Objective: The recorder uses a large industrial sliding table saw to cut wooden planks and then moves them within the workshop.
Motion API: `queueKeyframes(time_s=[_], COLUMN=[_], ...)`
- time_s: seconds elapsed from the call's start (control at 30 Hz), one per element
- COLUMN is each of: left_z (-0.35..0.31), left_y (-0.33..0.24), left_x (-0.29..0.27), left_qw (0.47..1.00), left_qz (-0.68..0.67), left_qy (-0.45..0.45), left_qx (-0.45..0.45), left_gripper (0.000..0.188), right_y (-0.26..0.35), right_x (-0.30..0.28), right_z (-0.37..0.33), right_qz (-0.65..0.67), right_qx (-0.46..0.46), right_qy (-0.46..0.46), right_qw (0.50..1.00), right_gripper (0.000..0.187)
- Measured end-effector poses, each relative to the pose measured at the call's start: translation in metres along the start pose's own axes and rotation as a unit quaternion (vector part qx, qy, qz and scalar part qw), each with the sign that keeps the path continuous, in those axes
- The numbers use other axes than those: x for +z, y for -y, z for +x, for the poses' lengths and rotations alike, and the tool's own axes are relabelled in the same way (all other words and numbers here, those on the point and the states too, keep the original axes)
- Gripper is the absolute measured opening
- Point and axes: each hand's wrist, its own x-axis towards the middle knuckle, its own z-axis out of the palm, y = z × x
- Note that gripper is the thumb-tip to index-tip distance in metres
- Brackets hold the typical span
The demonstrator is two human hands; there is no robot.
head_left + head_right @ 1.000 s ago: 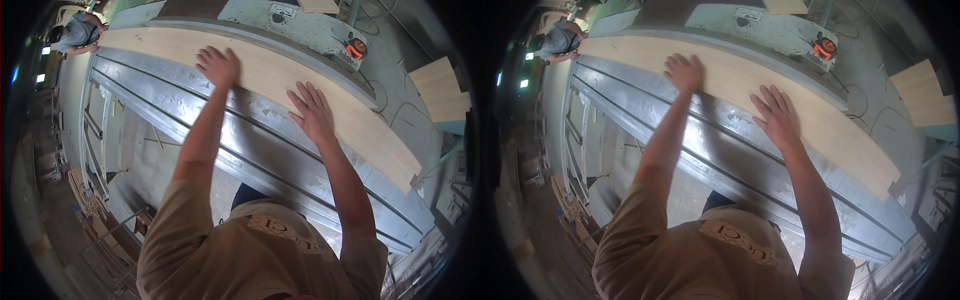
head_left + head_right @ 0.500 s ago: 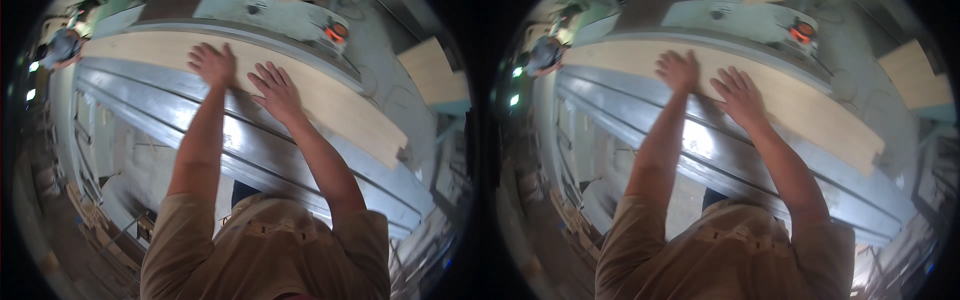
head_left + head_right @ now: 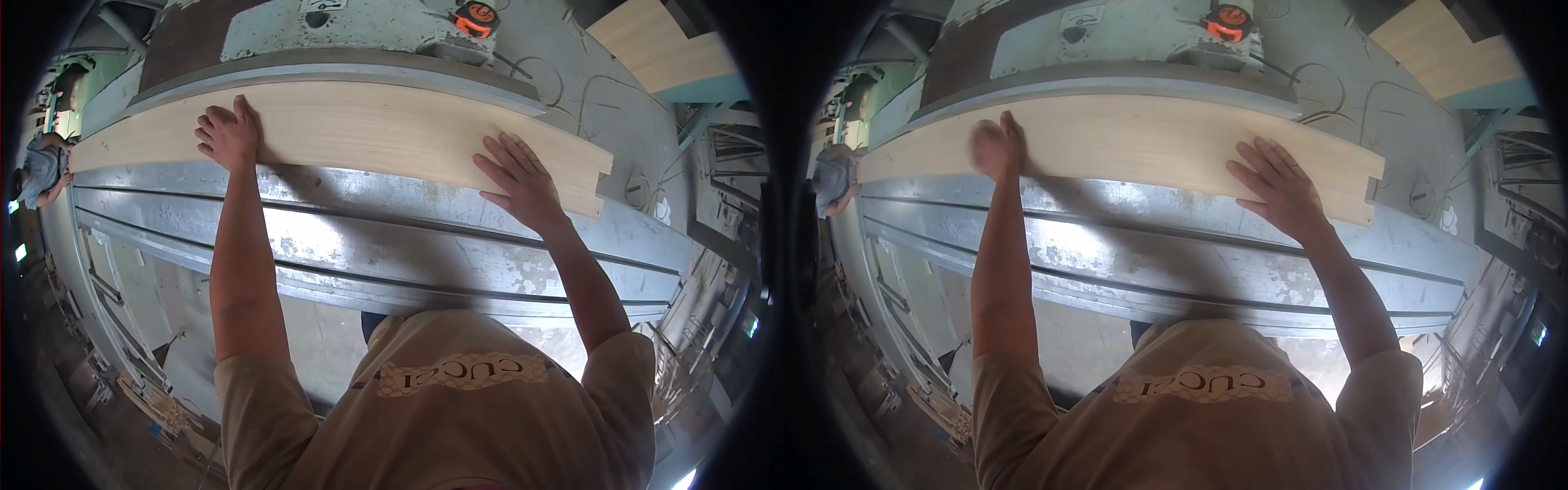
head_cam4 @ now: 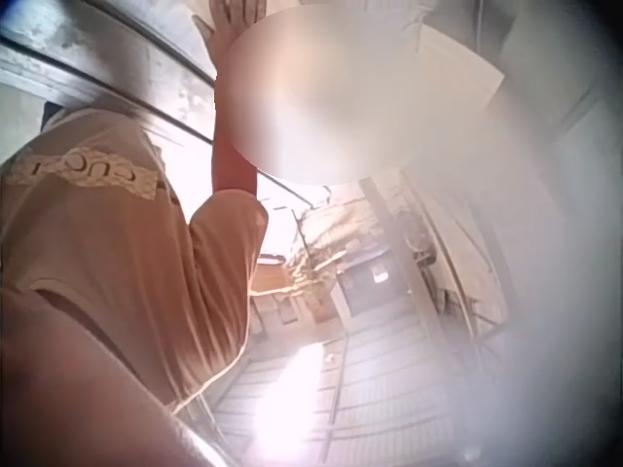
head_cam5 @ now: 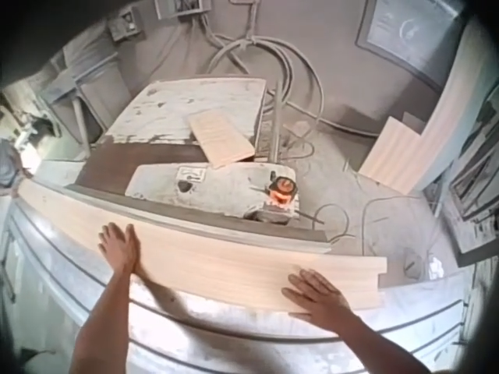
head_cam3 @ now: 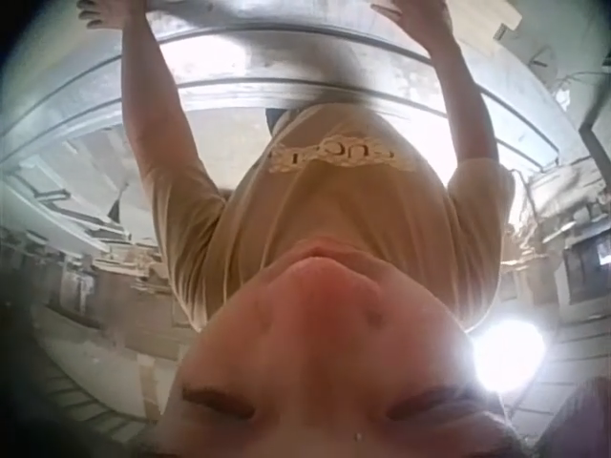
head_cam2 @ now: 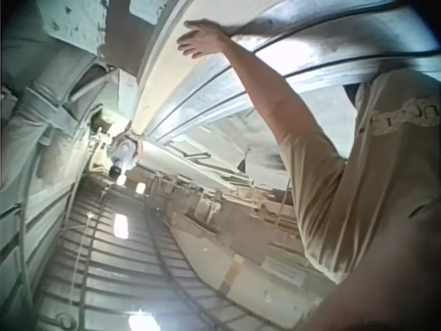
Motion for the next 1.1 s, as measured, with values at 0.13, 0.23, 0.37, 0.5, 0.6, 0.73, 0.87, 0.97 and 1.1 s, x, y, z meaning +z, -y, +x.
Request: queueKeyframes(time_s=[0.13, 0.23, 0.37, 0.5, 0.6, 0.73, 0.87, 0.97, 1.1], left_z=[0.000, 0.000, -0.001, 0.000, 0.000, 0.001, 0.005, 0.012, 0.019], left_y=[-0.009, -0.003, -0.002, 0.002, -0.004, -0.013, 0.001, 0.000, 0.009], left_x=[-0.004, -0.005, -0.004, -0.005, -0.004, -0.003, -0.002, 0.010, 0.019], left_qw=[1.000, 1.000, 1.000, 1.000, 1.000, 1.000, 0.999, 0.999, 0.999], left_qz=[-0.002, 0.002, 0.012, 0.027, 0.023, 0.006, 0.035, 0.036, 0.046], left_qy=[0.001, -0.014, 0.008, 0.004, -0.003, 0.007, 0.008, 0.009, 0.015], left_qx=[-0.006, 0.000, -0.008, -0.008, 0.003, 0.025, 0.005, 0.010, 0.011], left_gripper=[0.086, 0.087, 0.089, 0.090, 0.091, 0.078, 0.072, 0.081, 0.090], right_y=[-0.006, -0.005, -0.006, -0.007, -0.007, -0.011, -0.015, -0.022, -0.022], right_x=[-0.004, -0.003, -0.002, -0.001, -0.004, -0.004, 0.004, 0.009, 0.012], right_z=[-0.004, -0.006, -0.007, -0.008, -0.011, -0.017, -0.016, -0.015, -0.015], right_qz=[0.020, 0.022, 0.022, 0.028, 0.026, 0.037, 0.053, 0.055, 0.041], right_qx=[0.008, 0.009, -0.003, -0.009, -0.004, -0.004, -0.011, 0.003, -0.002], right_qy=[0.004, 0.000, -0.023, -0.025, -0.032, -0.053, -0.056, -0.048, -0.043], right_qw=[1.000, 1.000, 0.999, 0.999, 0.999, 0.998, 0.997, 0.997, 0.998], right_gripper=[0.077, 0.078, 0.076, 0.074, 0.073, 0.072, 0.071, 0.070, 0.071])
